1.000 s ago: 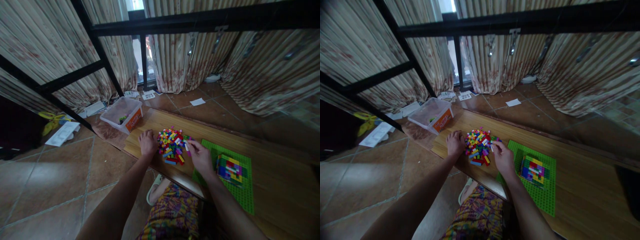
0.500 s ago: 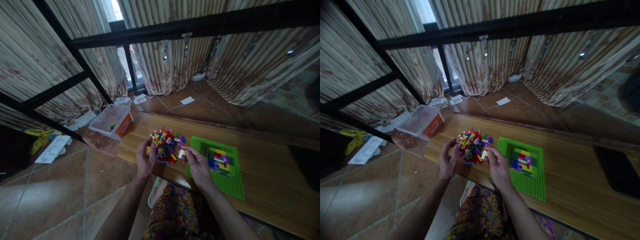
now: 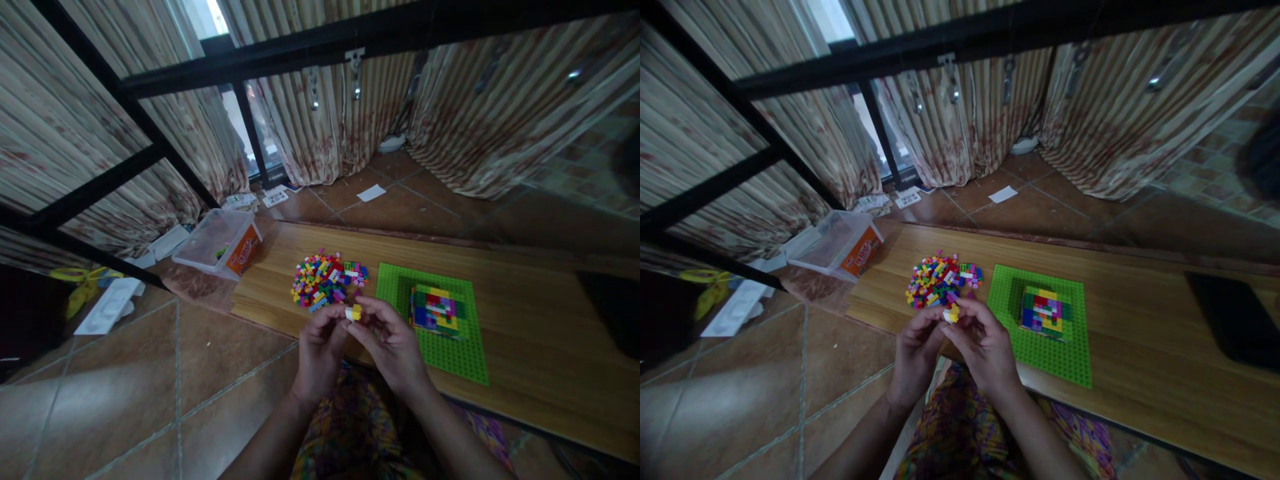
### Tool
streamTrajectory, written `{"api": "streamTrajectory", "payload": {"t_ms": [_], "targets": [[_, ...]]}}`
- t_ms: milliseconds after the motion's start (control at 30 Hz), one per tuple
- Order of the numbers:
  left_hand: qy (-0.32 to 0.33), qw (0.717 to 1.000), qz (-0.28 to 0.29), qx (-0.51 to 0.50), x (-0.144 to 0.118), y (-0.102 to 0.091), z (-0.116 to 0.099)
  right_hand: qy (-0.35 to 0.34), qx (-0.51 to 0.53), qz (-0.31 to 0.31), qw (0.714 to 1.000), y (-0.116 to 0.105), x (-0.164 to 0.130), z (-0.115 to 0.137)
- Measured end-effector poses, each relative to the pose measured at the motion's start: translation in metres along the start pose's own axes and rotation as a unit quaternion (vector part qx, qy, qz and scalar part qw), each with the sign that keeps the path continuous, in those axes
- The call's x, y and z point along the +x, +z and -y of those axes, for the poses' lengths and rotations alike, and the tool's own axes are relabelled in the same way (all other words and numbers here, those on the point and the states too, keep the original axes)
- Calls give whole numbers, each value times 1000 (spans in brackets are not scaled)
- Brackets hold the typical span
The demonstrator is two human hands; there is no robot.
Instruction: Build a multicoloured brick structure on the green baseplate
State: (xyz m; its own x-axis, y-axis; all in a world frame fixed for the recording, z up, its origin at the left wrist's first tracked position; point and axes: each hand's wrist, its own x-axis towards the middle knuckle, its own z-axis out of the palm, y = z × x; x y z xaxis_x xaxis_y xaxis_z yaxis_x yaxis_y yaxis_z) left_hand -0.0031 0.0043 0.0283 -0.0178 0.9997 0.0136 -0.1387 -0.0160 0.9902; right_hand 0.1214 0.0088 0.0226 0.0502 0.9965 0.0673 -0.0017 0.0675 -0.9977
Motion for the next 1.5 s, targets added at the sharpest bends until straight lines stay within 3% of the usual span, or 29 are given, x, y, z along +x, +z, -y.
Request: {"api": "streamTrajectory", "payload": {"t_ms": [233,400,633,833,1033,1100,1167,1267,1367,1500], "targets": [[-15,1000,-8,-23,-13,12,-9,-42,-59,-21,997,-5,-4,9],[-32,999,10,-10,-19,12,-7,-30,-75,-24,996,-5,-9,10],[-92,996,22,6,-35,6,10,89,10,8,996,-3,-25,-5],[-154,986,9,-66,-31,2,15,162,96,18,982,2,-22,-20],[-202,967,23,-155,-25,-2,19,271,292,21,917,5,-18,-26],[-215,963,15,-163,-25,-6,22,279,294,22,914,2,-14,-29],[-212,970,-13,-123,-23,-13,26,254,222,20,941,-2,-7,-34],[-170,984,-51,14,-18,-25,28,147,-23,15,989,-9,11,-40],[-96,974,-48,200,-9,-40,27,16,-262,24,965,-10,33,-43],[-1,916,-51,399,5,-57,28,-64,-387,52,918,-4,54,-48]]}}
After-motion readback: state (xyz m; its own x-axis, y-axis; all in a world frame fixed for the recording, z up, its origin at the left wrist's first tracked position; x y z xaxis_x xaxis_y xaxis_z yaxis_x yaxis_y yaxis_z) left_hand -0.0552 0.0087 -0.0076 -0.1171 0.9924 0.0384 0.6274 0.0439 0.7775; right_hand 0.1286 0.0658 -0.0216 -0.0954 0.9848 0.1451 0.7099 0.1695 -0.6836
